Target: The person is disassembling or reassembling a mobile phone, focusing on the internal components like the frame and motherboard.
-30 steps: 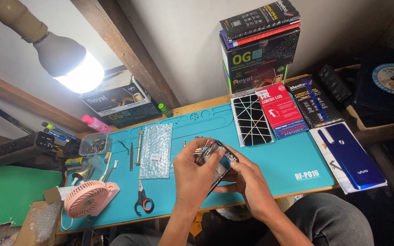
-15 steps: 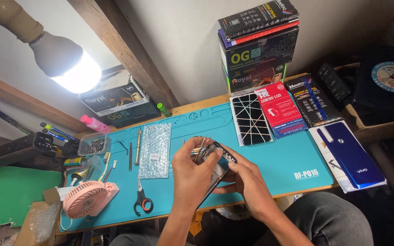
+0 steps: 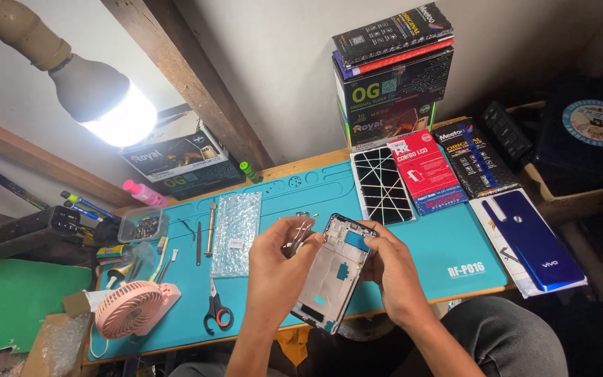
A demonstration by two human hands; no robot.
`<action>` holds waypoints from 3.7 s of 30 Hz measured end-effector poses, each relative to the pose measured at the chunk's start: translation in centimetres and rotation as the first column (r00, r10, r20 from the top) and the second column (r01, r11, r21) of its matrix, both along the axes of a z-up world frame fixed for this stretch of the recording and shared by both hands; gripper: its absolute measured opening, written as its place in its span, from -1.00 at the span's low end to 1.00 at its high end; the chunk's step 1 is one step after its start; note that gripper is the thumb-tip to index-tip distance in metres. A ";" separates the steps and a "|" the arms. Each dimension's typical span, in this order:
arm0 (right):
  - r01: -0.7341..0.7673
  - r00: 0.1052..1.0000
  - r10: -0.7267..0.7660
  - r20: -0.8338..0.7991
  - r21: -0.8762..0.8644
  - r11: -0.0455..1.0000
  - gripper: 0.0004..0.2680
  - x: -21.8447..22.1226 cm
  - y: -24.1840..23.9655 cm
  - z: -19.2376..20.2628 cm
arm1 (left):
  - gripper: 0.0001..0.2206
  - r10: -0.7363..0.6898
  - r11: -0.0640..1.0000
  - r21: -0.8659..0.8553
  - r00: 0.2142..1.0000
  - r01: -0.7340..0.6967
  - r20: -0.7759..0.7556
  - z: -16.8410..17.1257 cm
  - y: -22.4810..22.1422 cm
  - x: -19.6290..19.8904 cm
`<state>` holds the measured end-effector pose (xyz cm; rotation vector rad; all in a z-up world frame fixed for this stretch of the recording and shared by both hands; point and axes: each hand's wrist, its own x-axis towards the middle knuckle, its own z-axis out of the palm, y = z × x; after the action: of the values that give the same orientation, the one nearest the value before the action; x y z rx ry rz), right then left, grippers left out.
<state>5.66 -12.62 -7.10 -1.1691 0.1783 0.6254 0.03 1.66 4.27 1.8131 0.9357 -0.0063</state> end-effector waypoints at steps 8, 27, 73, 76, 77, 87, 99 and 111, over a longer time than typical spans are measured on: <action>0.057 0.992 -0.050 0.120 -0.052 0.997 -0.85 0.0 0.1 1.6 | -0.87 0.102 0.975 -0.215 0.980 -0.064 0.172 -5.2 -0.2 -1.1; -0.130 0.988 0.145 0.046 -0.240 0.962 -0.68 -1.5 1.5 5.2 | -0.81 0.436 0.810 -0.518 0.874 -0.276 0.216 -6.6 0.6 -2.0; -0.229 0.950 0.271 0.158 -0.241 0.943 -0.64 -1.0 0.4 4.0 | -0.79 0.128 0.977 -0.210 0.903 -0.043 0.410 -5.0 3.1 -1.4; -0.022 1.000 0.017 -0.022 -0.228 0.973 -0.65 -0.3 0.5 4.3 | -0.86 0.234 0.971 -0.140 0.883 -0.193 0.406 -5.2 4.8 -2.3; -0.019 1.000 0.015 -0.022 -0.228 0.973 -0.65 0.0 0.4 3.9 | -0.86 0.232 0.972 -0.140 0.884 -0.191 0.406 -5.9 5.6 -2.6; 0.403 0.915 -0.402 -0.014 0.045 0.914 -0.75 1.3 -0.9 1.1 | -0.80 0.005 0.706 0.532 0.755 -0.467 0.656 -13.0 8.5 -5.0; 0.317 0.946 -0.318 0.071 0.028 0.948 -0.70 3.2 -0.5 6.6 | -0.77 -0.026 0.656 0.571 0.742 -0.493 0.669 -14.2 8.6 -5.3; 0.235 0.964 -0.258 -0.061 -0.248 0.940 -0.56 1.7 1.9 7.1 | -0.78 0.037 0.621 0.585 0.765 -0.523 0.644 -14.4 8.5 -5.5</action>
<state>7.33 -10.68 0.03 -1.3241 0.4833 0.4436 -5.46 10.11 -10.15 2.1427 0.8145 1.2738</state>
